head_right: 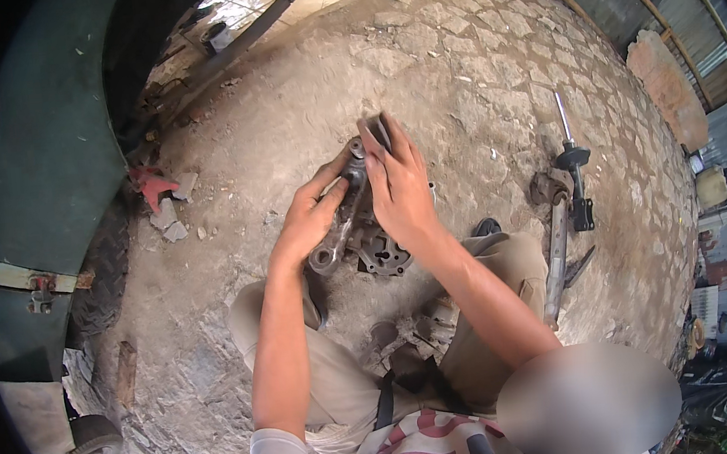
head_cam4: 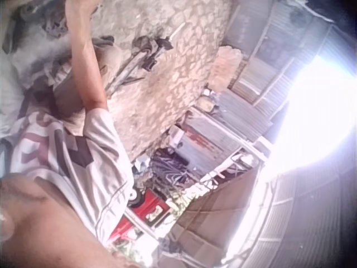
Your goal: The person sits on the ground and uses a piece of sandpaper to sand a metal car part. They repeatedly rub the sandpaper over the surface, turning the part to access different areas.
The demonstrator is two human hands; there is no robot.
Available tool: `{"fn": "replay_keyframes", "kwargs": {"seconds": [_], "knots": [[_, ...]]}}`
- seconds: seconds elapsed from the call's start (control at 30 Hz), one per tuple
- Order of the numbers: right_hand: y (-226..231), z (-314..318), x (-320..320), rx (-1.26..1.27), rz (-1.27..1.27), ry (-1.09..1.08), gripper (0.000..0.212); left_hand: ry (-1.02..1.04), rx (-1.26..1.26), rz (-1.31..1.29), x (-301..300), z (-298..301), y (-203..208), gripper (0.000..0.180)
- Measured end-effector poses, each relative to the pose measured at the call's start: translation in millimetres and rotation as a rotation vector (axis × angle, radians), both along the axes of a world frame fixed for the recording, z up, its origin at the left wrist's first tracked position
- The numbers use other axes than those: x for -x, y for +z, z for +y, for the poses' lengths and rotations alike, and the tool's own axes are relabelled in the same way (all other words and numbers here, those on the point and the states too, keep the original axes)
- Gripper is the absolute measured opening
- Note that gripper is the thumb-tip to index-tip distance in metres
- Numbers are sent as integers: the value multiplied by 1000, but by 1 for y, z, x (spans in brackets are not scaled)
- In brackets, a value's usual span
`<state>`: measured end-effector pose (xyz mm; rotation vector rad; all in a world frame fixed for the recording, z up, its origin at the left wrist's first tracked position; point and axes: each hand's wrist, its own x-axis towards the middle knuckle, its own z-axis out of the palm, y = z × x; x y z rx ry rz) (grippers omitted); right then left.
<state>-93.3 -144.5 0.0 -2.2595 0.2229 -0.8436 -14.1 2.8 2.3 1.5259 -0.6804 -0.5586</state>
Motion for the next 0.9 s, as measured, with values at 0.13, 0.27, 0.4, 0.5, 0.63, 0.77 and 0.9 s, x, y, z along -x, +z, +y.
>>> {"fn": "replay_keyframes", "kwargs": {"seconds": [0.13, 0.27, 0.4, 0.5, 0.63, 0.77, 0.9], "knots": [[0, -5, -4, -156, 8, 39, 38, -16, 24, 105, -1, 0, 2, 45], [11, -8, -5, -184, 18, 69, 40, -24, 29, 76, 0, -1, 1, 45], [14, -11, -4, -220, 94, 107, 41, -25, 25, 107, -2, 0, 0, 45], [8, -12, 1, -288, 42, 109, 40, -11, 5, 89, 1, -1, 1, 45], [15, -15, -11, -176, 50, 114, 37, -21, 44, 97, -3, 0, -4, 46], [12, -19, 5, -118, -3, 144, 35, 1, 4, 56, -3, 2, 1, 47], [19, -28, 3, 104, -20, 152, 37, -2, 29, 117, 2, 4, 6, 52]]}}
